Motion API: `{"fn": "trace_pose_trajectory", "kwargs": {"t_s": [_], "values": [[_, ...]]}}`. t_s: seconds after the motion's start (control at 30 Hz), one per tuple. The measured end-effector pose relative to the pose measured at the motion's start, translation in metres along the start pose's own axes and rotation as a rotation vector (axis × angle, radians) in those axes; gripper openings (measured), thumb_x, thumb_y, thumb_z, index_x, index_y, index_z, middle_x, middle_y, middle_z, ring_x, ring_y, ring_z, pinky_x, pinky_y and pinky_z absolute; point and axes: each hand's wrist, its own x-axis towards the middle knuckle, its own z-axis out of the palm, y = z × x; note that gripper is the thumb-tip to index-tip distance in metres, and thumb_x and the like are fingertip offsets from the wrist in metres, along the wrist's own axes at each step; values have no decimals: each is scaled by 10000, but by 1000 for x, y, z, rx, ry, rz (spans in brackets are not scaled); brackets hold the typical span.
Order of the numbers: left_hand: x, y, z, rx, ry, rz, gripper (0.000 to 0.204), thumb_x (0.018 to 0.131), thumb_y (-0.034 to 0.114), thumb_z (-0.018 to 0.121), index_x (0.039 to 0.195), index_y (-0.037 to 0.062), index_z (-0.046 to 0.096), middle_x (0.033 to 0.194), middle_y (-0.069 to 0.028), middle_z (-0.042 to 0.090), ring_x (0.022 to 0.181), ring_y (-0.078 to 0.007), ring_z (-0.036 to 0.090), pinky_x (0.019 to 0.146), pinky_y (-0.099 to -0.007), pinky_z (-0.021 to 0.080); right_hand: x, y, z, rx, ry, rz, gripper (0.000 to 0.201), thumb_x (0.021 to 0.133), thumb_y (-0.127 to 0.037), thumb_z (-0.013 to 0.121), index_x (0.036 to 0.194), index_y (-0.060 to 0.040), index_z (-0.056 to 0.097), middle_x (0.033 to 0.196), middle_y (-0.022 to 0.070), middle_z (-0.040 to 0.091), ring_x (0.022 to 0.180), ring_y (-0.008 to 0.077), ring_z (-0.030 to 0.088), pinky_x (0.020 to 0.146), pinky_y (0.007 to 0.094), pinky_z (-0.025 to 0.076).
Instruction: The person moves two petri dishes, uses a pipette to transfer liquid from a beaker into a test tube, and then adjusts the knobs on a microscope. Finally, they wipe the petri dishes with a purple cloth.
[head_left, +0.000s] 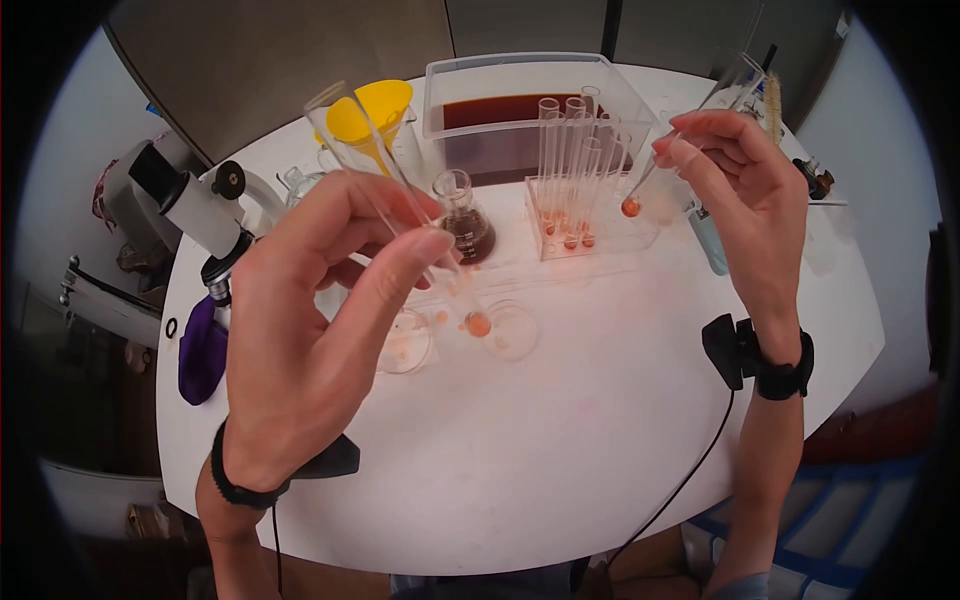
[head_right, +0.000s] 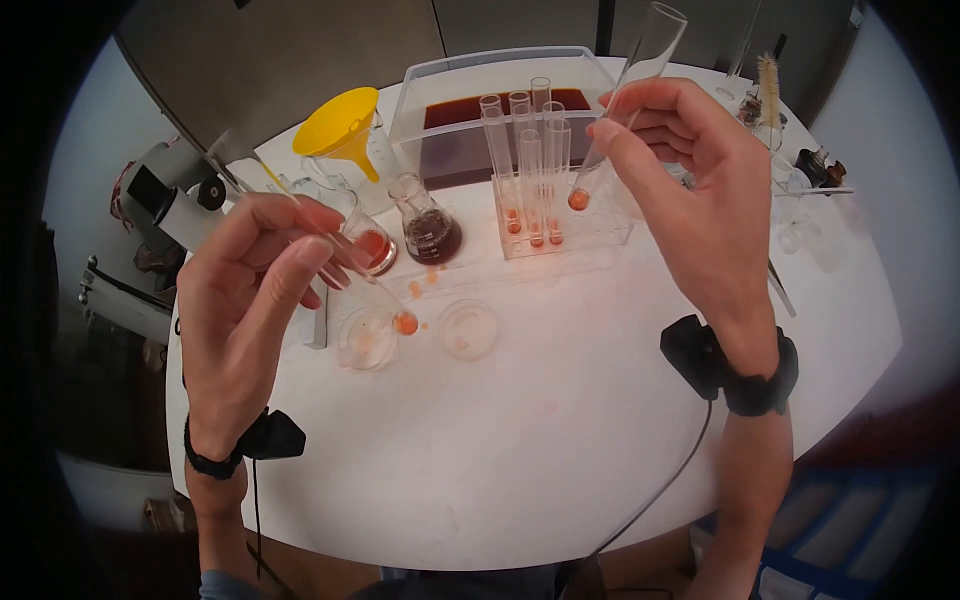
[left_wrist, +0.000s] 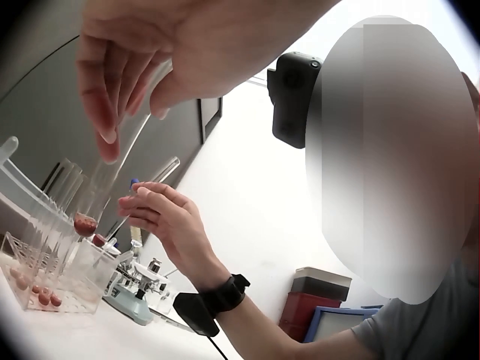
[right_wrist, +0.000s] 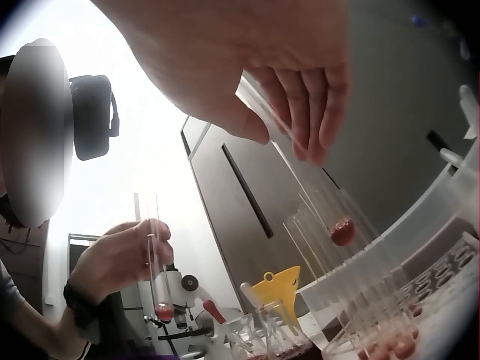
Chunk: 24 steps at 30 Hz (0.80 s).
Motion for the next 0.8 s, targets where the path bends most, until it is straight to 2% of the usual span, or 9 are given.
{"fn": "trace_pose_trajectory", "kwargs": {"t_s": [0.1, 0.17, 0.2, 0.23, 0.27, 0.37, 0.4, 0.6, 0.8], "values": [[-23, -15, -7, -3, -87, -126, 159, 1016, 117, 645, 1091, -23, 652, 891, -67, 748, 881, -136, 727, 701, -256, 560, -20, -9, 6, 45, -86, 31, 138, 907, -29, 705, 1028, 28, 670, 1000, 88, 738, 870, 126, 694, 824, 260, 533], [-30, -26, -10, 9, -110, -193, 165, 992, 98, 676, 1096, -30, 669, 829, -65, 731, 831, -145, 732, 702, -273, 578, -36, -13, 10, -215, -334, -32, 169, 862, 4, 709, 1029, 14, 680, 1001, 117, 733, 866, 189, 709, 795, 289, 537], [-32, -27, -9, 58, -173, -209, 174, 982, 101, 692, 1090, -33, 672, 821, -79, 726, 794, -154, 732, 686, -280, 582, -43, -10, 12, -210, -348, -38, 169, 862, 4, 709, 1029, 14, 680, 1001, 117, 733, 866, 189, 709, 795, 289, 537], [-34, -28, -7, 103, -240, -221, 185, 971, 105, 708, 1085, -37, 676, 812, -92, 720, 758, -164, 733, 669, -287, 585, -52, -5, 15, -298, -385, -128, 201, 838, 11, 713, 1037, 7, 684, 986, 125, 718, 853, 230, 699, 768, 314, 537], [-38, -36, -3, 197, -222, -101, 208, 933, 105, 747, 1060, -48, 687, 798, -120, 709, 680, -215, 722, 642, -296, 583, -57, 0, 17, -389, -419, -217, 234, 814, 18, 716, 1045, 1, 687, 971, 133, 704, 840, 271, 689, 741, 340, 537], [-46, -38, 3, 380, -277, 4, 225, 899, 114, 774, 1047, -39, 700, 783, -125, 699, 639, -263, 690, 606, -321, 564, -67, 4, 18, -527, -491, -243, 275, 784, 19, 722, 1057, 1, 692, 936, 130, 676, 802, 319, 647, 702, 390, 527], [-46, -37, 5, 442, -327, 14, 225, 881, 142, 785, 1024, -19, 718, 791, -133, 694, 639, -289, 676, 597, -362, 544, -68, 7, 19, -573, -497, -309, 267, 783, 15, 726, 1048, -4, 694, 896, 116, 650, 778, 299, 627, 685, 406, 513], [-47, -48, 18, 542, -527, 44, 209, 895, 191, 758, 881, -8, 696, 817, -145, 679, 758, -335, 684, 667, -443, 541, -74, 9, 27, -744, -623, -405, 276, 734, 23, 698, 1009, -1, 687, 872, 111, 589, 836, 280, 594, 739, 393, 484], [-40, -46, 26, 616, -551, 106, 209, 886, 162, 746, 838, -30, 678, 807, -169, 661, 774, -377, 673, 683, -469, 544, -71, -2, 33, -951, -784, -503, 259, 745, -8, 660, 996, 53, 662, 879, 128, 574, 904, 287, 575, 800, 391, 466]]}}
